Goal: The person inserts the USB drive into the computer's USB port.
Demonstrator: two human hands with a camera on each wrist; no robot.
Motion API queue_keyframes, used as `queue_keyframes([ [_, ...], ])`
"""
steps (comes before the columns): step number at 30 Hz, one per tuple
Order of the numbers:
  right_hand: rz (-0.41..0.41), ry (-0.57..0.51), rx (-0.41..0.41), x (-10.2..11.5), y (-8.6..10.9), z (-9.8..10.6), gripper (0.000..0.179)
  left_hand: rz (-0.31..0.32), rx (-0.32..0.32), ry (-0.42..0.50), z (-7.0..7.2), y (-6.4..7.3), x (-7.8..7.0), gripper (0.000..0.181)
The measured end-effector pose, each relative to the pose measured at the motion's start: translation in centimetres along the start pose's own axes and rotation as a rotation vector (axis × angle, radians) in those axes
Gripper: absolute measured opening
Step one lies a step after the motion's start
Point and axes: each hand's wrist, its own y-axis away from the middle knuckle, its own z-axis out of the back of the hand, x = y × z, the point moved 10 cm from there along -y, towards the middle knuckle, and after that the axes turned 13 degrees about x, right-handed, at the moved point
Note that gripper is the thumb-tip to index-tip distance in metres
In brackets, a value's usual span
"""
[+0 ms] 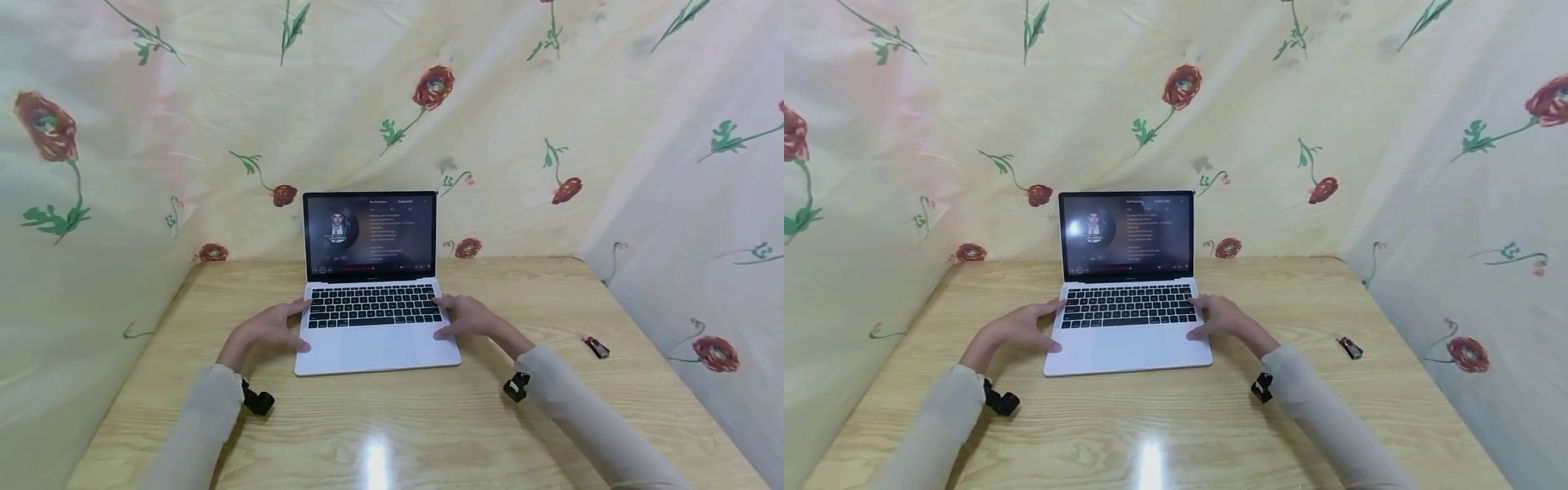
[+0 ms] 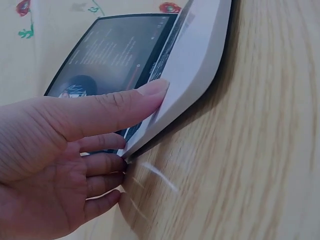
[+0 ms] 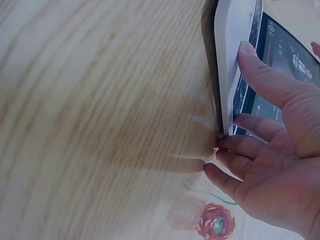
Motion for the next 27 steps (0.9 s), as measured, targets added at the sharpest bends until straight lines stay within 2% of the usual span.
queue_keyframes([
  [8, 0.008, -0.008, 0.013, -0.45, 0.37, -0.03, 0.086, 0.005, 0.008, 0.031, -0.45, -0.52, 0.13, 0.107],
  [14, 0.01, 0.026, 0.034, -0.53, 0.0, -0.2, 0.086, 0.011, 0.005, 0.046, -0.38, -0.24, 0.04, 0.106],
  [20, 0.045, 0.059, 0.076, 0.06, -0.19, -0.13, 0.086, 0.023, 0.0, 0.06, -0.32, 0.18, 0.32, 0.107],
  [27, 0.077, 0.024, 0.08, 0.22, 0.43, 0.41, 0.084, 0.002, -0.004, 0.042, -0.18, 0.23, 0.28, 0.106],
])
